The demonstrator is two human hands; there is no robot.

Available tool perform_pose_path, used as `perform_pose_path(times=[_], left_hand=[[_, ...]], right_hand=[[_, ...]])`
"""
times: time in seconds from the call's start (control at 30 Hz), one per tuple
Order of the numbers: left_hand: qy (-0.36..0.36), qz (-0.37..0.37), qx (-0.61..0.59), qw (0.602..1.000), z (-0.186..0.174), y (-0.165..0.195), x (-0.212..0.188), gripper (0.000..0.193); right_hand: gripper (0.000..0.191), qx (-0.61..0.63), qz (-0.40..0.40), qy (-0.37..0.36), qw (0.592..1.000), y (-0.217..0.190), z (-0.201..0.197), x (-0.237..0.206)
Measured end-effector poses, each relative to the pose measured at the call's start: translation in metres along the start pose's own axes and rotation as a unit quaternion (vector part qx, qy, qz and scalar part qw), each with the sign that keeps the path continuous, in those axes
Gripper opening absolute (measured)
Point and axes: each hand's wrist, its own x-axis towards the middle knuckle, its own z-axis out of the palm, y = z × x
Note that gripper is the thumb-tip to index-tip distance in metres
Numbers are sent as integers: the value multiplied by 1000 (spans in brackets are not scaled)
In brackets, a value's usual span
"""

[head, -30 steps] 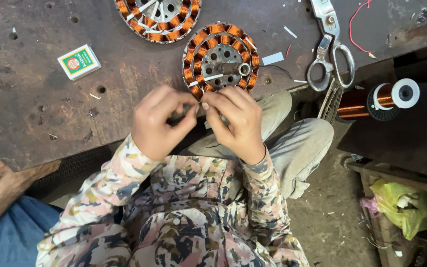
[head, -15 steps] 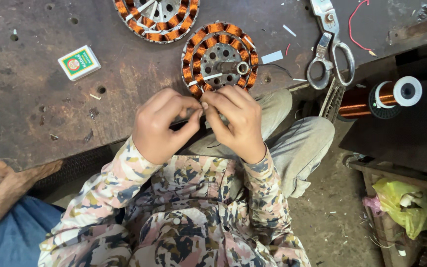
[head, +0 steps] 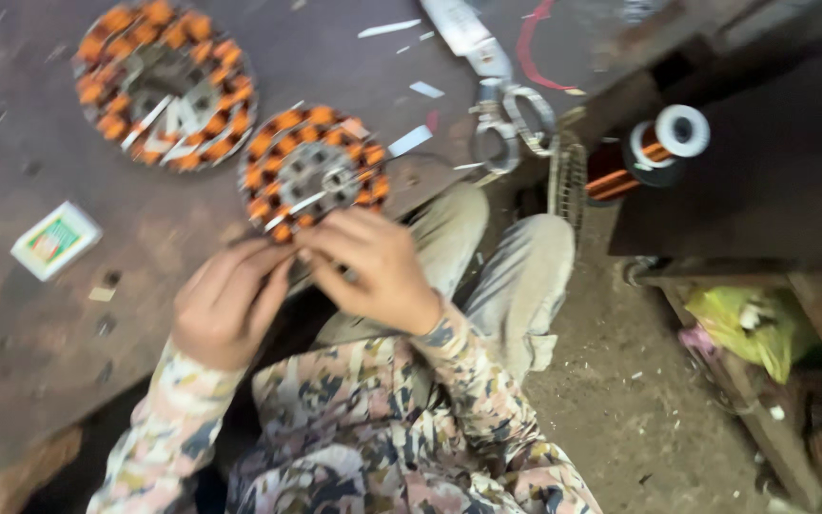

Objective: The person sits at a workbench and repairs two circular stator components by inserting white insulating tubes into slots and connecting wires. They use shears to cut wires and a small tool to adjust connections, handling the components and wires throughout the process.

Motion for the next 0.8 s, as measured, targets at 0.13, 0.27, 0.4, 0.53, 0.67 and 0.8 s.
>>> perform_pose_path(times=[0.13, 0.27, 0.4, 0.53, 0.67, 0.8], left_hand=[[-2, -34, -11, 999, 8, -1, -2, 15], [-6, -79, -41, 996, 15, -4, -5, 12], [-4, -83, -35, 996, 17, -10, -8, 9], [-8, -72, -35, 997, 15, -13, -9, 7], [-11, -102, -76, 992, 15, -15, -9, 7], [11, -126, -123, 984, 15, -19, -9, 8]], right_hand=[[18, 3, 8, 4, 1000, -6, -5, -1], [17, 42, 19, 30, 998, -9, -16, -4], [6, -93, 53, 205, 973, 8, -42, -3], [21, -268, 117, 270, 917, 44, -69, 3], [33, -332, 117, 202, 914, 66, -71, -3], [33, -335, 138, 206, 909, 69, -60, -13]])
